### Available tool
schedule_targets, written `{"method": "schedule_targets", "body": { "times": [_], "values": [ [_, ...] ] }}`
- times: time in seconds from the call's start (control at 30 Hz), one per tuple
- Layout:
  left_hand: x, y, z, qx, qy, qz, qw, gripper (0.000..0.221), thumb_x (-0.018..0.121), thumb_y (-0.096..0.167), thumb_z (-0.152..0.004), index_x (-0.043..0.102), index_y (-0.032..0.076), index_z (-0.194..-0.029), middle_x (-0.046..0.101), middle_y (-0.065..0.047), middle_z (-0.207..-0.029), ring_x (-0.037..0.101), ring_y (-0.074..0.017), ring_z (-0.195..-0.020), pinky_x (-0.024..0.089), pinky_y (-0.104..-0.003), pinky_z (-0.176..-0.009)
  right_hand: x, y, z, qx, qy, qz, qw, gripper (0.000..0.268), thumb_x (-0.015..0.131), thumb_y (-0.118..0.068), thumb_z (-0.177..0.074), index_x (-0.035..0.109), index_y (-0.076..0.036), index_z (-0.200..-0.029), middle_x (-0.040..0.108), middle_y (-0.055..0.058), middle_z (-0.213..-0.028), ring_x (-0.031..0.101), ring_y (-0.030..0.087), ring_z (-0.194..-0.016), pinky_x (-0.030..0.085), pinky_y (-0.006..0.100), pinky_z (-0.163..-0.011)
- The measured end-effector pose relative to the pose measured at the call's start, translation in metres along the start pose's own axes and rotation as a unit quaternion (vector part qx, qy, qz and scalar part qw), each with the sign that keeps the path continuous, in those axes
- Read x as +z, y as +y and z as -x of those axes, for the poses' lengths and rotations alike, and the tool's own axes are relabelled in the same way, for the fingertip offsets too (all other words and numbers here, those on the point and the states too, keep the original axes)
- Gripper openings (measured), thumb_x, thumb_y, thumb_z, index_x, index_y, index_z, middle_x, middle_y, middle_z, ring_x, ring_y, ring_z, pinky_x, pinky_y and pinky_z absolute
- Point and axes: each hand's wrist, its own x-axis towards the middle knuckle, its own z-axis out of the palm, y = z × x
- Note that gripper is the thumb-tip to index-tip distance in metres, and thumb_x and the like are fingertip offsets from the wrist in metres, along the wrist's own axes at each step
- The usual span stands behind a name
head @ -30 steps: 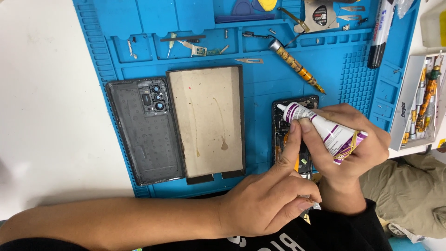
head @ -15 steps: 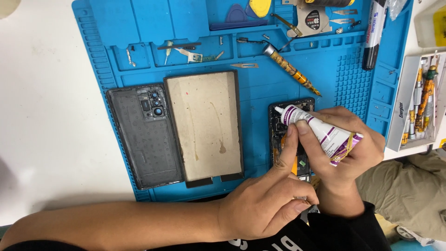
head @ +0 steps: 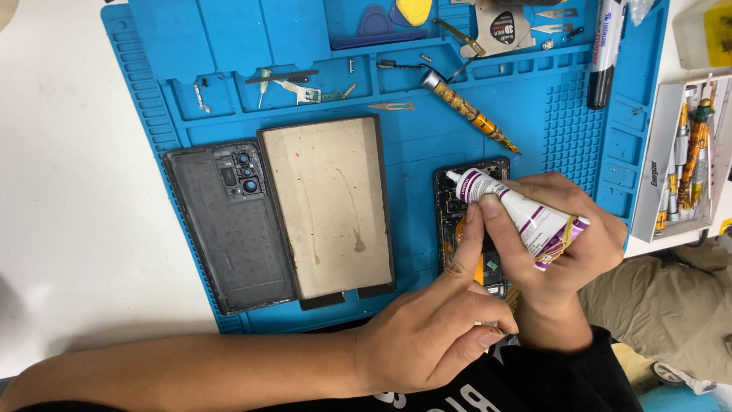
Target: Applying adhesive glue to the internal frame of a smartphone during a repair process.
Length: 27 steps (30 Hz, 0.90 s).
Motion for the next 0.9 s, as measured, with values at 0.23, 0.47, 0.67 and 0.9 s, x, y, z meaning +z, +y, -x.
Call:
{"method": "schedule_targets", "body": {
  "times": [0.23, 0.47, 0.67, 0.9],
  "values": [
    [-0.0009, 0.0015, -0.0016, -0.009, -0.004, 0.005, 1.000, 0.013, 0.031, 0.015, -0.093, 0.039, 0.006, -0.097, 0.004, -0.041, -0.136, 0.054, -0.0214, -0.065, 0.043, -0.034, -0.079, -0.0002, 0.0015, -0.0002, 0.001, 0.004, 0.004, 1.000, 0.016, 0.067, 0.010, -0.071, 0.052, 0.013, -0.077, 0.055, 0.020, -0.071, 0.057, 0.030, -0.062, 0.047, 0.032, -0.057],
    [-0.0021, 0.0025, -0.0026, -0.013, -0.013, 0.001, 1.000, 0.011, 0.031, 0.013, -0.092, 0.039, 0.006, -0.095, 0.007, -0.042, -0.135, 0.056, -0.0224, -0.066, 0.044, -0.033, -0.075, -0.0004, 0.0017, -0.0002, 0.007, 0.011, -0.005, 1.000, 0.016, 0.065, 0.009, -0.072, 0.051, 0.012, -0.077, 0.054, 0.019, -0.070, 0.056, 0.029, -0.060, 0.046, 0.031, -0.056],
    [-0.0007, -0.0008, -0.0029, -0.009, -0.017, 0.013, 1.000, 0.008, 0.034, 0.010, -0.092, 0.039, 0.006, -0.096, 0.012, -0.044, -0.133, 0.058, -0.0223, -0.077, 0.043, -0.033, -0.079, -0.0024, 0.0041, 0.0010, 0.025, 0.018, -0.004, 1.000, 0.016, 0.065, 0.009, -0.072, 0.050, 0.011, -0.077, 0.054, 0.019, -0.070, 0.056, 0.029, -0.061, 0.046, 0.031, -0.057],
    [0.0006, -0.0054, 0.0012, -0.018, -0.055, 0.012, 0.998, 0.008, 0.036, 0.008, -0.091, 0.040, 0.004, -0.097, 0.008, -0.039, -0.135, 0.056, -0.0236, -0.075, 0.045, -0.034, -0.078, -0.0042, 0.0053, 0.0007, 0.038, 0.024, 0.003, 0.999, 0.016, 0.066, 0.009, -0.072, 0.051, 0.011, -0.076, 0.055, 0.019, -0.070, 0.057, 0.029, -0.061, 0.046, 0.032, -0.057]
  ]
}}
